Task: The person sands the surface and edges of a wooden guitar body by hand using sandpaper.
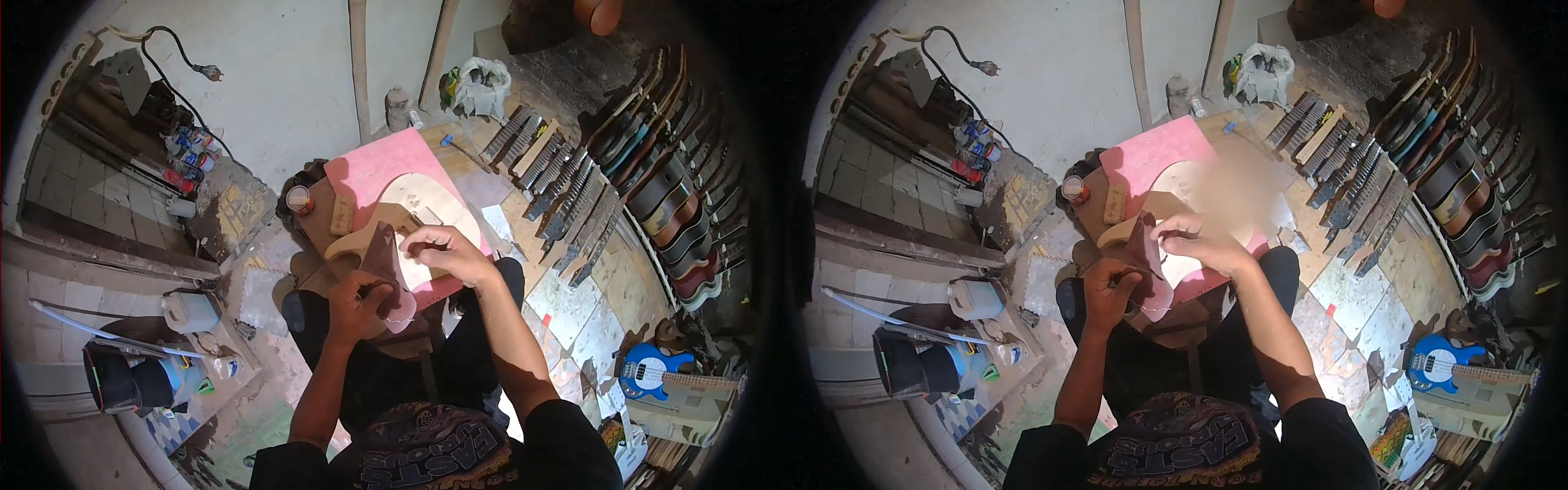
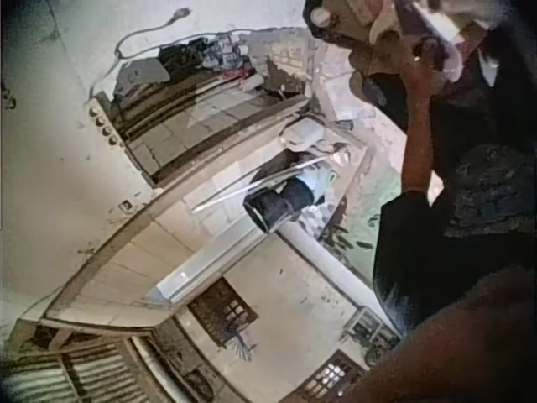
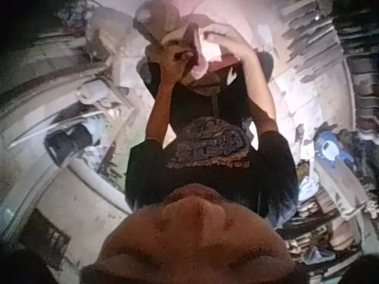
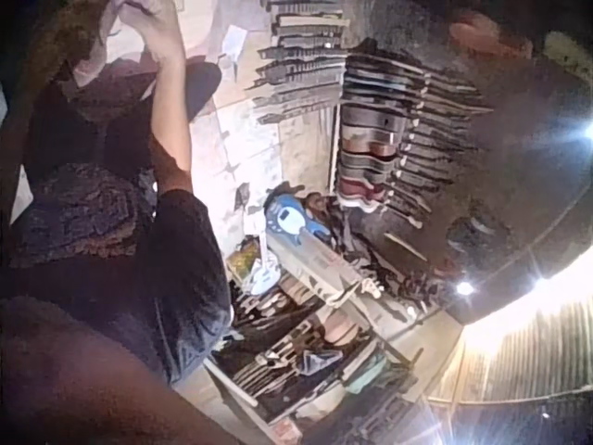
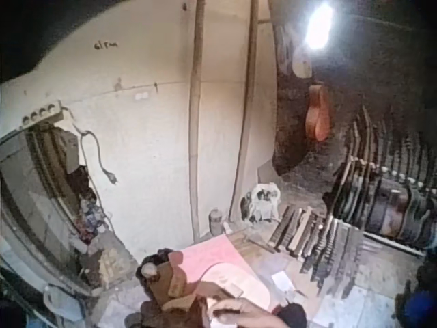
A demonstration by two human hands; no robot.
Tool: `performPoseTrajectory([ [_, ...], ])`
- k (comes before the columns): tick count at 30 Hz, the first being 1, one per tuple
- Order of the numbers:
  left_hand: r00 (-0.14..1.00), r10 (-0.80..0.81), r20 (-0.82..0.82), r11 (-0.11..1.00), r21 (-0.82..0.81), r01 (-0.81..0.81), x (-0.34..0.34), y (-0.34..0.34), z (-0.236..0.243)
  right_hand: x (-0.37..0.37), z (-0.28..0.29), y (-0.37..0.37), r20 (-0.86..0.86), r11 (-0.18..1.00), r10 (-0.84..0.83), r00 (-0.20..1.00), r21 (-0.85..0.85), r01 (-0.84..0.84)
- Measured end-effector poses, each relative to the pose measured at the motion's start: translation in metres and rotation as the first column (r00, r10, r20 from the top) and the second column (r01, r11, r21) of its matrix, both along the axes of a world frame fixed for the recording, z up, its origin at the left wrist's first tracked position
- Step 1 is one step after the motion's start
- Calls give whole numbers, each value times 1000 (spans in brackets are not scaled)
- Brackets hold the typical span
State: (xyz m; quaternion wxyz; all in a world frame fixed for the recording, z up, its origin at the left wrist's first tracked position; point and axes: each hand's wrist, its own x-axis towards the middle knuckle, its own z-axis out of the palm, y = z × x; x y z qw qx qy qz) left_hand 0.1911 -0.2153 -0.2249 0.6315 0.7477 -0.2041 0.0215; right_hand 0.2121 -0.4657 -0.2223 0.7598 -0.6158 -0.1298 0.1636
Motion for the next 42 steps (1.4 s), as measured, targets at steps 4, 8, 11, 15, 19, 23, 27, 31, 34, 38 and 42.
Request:
performPoseTrajectory([
  [4,969,-110,-222,991,-94,91,-5,-1,-18,-5,2,12,-37,985,-165,986,-53,163],
  [8,969,-110,-222,987,-140,80,-10,-7,-25,-5,-15,14,-98,998,-61,993,-33,58],
  [11,979,-73,-193,988,-145,45,-9,-12,-26,-6,-49,7,-51,993,-115,992,-33,113],
  [15,971,-50,-235,999,-5,51,-10,-19,-24,-5,-42,12,-127,962,-232,964,-177,208],
  [19,997,-71,-40,875,478,82,-11,-31,-19,0,-79,11,80,723,-520,850,-489,488],
  [23,958,-6,285,881,455,-130,-24,-53,-31,10,-116,-14,76,441,-766,638,-659,609],
  [27,950,-107,295,903,428,-31,-21,-96,-27,10,-211,-91,290,68,-869,402,-734,676],
  [31,939,-1,343,954,282,-102,-43,-82,34,-53,-236,-226,319,-253,-948,-18,-717,649],
  [34,942,208,264,978,-61,-199,-25,-109,26,-123,-207,-300,387,-479,-875,-291,-608,633],
  [38,951,257,-171,960,-69,-272,23,-165,-8,-189,-167,-290,-286,-33,-954,-93,-208,978],
  [42,834,-57,-548,892,-403,-203,45,-247,-34,-250,-134,-262,-487,-160,-861,-146,-13,987],
])
